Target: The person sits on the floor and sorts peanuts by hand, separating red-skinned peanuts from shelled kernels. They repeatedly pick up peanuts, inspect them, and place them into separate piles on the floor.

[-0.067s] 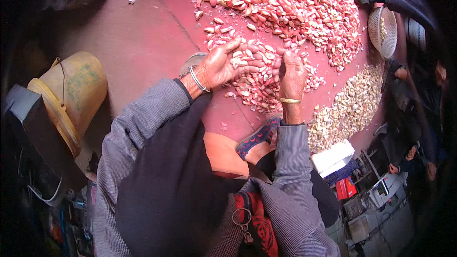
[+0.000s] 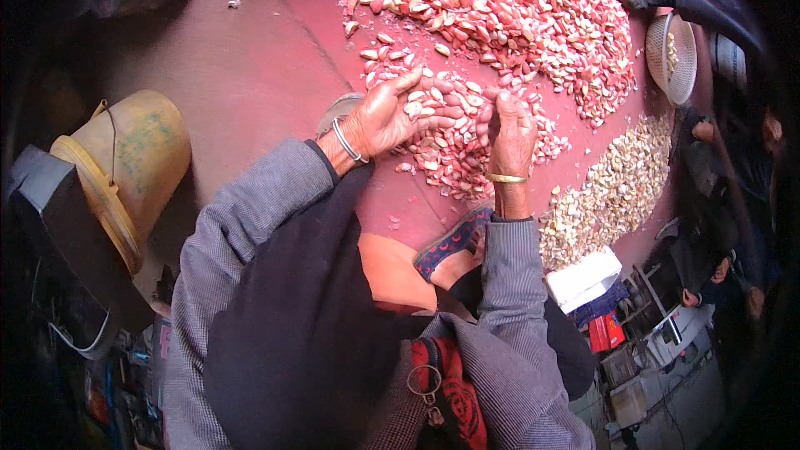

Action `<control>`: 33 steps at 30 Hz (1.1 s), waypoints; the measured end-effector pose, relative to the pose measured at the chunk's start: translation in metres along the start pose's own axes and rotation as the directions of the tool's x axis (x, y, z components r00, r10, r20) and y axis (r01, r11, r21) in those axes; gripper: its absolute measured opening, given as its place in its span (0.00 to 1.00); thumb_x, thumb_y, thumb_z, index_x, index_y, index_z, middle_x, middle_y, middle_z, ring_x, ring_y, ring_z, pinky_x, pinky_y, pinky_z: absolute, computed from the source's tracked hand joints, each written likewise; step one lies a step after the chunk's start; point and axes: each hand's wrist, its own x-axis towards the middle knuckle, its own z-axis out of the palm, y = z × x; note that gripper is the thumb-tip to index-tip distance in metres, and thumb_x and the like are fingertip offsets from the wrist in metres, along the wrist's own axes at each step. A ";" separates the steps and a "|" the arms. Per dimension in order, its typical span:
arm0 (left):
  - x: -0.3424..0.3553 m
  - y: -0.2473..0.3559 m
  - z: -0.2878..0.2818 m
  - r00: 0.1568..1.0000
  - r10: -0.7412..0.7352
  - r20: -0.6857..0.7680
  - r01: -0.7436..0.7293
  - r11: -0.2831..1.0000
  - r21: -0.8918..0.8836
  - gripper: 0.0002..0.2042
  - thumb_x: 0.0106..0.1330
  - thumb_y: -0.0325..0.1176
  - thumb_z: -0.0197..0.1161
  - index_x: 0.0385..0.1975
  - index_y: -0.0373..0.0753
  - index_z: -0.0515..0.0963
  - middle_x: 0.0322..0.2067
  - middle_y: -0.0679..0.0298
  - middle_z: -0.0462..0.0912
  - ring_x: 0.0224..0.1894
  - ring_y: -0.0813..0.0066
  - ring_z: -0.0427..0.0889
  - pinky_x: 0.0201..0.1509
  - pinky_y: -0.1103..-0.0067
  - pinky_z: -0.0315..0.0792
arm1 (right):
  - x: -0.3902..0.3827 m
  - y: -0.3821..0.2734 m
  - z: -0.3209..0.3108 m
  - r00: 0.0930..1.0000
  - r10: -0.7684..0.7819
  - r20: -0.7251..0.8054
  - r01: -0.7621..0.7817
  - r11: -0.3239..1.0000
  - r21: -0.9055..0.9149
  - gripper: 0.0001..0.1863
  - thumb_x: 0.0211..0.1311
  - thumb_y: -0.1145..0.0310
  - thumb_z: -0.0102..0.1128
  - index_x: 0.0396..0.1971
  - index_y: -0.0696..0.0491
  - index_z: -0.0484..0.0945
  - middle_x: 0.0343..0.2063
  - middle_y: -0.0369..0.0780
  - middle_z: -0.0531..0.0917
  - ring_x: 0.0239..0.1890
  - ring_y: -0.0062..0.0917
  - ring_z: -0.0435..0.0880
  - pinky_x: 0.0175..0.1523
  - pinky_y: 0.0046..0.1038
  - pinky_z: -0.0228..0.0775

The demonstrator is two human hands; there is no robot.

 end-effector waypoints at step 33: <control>-0.003 0.054 0.047 0.689 0.724 0.027 -0.192 0.146 0.970 0.16 0.74 0.40 0.55 0.31 0.33 0.81 0.24 0.66 0.83 0.25 0.79 0.78 0.29 0.79 0.70 | -0.025 -0.076 -0.150 0.905 0.087 0.417 0.344 0.427 -0.836 0.10 0.71 0.69 0.56 0.41 0.60 0.82 0.25 0.36 0.81 0.25 0.18 0.79 0.31 0.26 0.73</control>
